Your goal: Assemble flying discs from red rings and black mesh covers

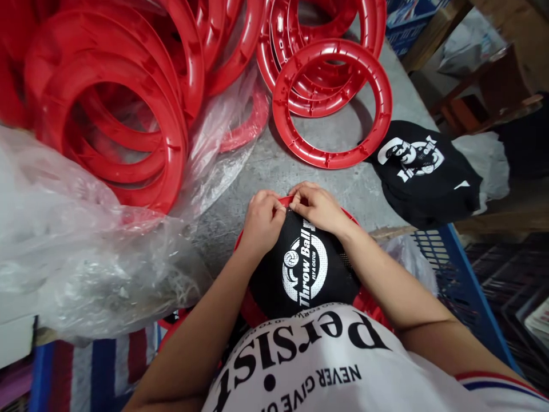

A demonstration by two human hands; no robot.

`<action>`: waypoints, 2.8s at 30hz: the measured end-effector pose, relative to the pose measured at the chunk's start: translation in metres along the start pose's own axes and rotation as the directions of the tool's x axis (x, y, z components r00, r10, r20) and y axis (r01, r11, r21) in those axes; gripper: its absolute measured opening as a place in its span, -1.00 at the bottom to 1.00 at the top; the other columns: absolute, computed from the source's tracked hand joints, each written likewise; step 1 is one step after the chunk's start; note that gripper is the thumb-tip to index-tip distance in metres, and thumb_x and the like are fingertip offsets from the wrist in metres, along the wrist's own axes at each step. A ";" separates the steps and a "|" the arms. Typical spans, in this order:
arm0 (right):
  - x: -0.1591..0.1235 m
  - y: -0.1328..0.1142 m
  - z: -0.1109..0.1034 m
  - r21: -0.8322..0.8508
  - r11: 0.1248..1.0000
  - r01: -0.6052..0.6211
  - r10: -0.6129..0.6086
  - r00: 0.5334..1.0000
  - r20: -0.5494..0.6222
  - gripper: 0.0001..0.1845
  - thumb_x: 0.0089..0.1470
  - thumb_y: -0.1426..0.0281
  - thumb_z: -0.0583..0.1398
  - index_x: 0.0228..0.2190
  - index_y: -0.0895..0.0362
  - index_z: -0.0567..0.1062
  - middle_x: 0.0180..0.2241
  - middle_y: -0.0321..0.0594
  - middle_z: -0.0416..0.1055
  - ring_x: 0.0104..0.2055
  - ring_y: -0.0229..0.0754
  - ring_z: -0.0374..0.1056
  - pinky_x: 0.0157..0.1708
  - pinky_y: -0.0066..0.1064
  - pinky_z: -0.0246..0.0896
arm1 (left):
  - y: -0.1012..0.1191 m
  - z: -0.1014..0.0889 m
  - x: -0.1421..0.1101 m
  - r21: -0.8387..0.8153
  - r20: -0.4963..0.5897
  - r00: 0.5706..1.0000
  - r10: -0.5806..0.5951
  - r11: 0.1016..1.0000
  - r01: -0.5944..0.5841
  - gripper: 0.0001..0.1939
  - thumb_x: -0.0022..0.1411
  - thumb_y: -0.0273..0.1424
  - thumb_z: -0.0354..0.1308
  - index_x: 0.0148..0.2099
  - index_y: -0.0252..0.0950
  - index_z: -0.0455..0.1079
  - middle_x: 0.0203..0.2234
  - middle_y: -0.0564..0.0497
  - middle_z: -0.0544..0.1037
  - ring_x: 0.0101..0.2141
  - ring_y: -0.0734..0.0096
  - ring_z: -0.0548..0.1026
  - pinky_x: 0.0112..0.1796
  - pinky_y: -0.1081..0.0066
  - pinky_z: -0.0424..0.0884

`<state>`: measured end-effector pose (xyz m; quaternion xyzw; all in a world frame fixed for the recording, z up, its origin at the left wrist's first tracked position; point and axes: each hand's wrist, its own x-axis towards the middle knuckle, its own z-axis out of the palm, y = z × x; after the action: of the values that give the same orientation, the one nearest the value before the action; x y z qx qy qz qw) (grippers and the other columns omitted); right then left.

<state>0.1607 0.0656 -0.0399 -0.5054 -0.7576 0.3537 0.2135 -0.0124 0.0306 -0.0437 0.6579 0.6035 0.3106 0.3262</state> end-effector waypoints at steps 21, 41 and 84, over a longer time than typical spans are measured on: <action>-0.001 -0.006 0.001 -0.026 0.999 -0.032 0.032 0.999 -0.021 -0.83 0.11 0.45 0.17 -0.50 0.07 0.34 -0.16 -0.16 0.51 -0.07 -0.06 0.36 0.02 -0.17 0.20 | 0.000 0.001 0.000 0.052 -0.012 1.000 -0.016 0.999 0.017 -0.84 0.20 -0.55 0.05 -0.40 -0.21 0.25 -0.13 -0.06 0.49 -0.03 0.21 0.43 0.11 0.12 0.33; -0.001 -0.006 0.004 -0.135 0.990 -0.032 0.029 0.999 -0.026 -0.86 0.08 0.49 0.13 -0.29 0.08 0.44 -0.10 -0.10 0.48 -0.04 0.01 0.33 0.04 -0.11 0.19 | 0.003 -0.009 -0.007 0.116 0.046 0.998 0.039 0.992 -0.044 -0.83 0.15 -0.60 0.02 -0.27 -0.22 0.32 -0.01 -0.12 0.43 0.07 0.18 0.42 0.17 0.12 0.32; 0.003 -0.012 0.020 -0.223 0.962 0.160 -0.160 0.987 0.016 -0.89 0.22 0.35 0.21 -0.37 0.07 0.46 -0.25 -0.18 0.50 -0.14 -0.01 0.30 -0.09 -0.18 0.12 | 0.005 -0.006 -0.034 0.196 -0.182 0.974 -0.133 0.966 0.169 -0.87 0.23 -0.47 0.16 -0.39 -0.22 0.34 -0.02 -0.09 0.54 0.06 0.12 0.43 0.15 0.06 0.30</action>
<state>0.1380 0.0591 -0.0443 -0.4636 -0.8307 0.2472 0.1840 -0.0172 -0.0028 -0.0369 0.6123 0.7067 0.2733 0.2256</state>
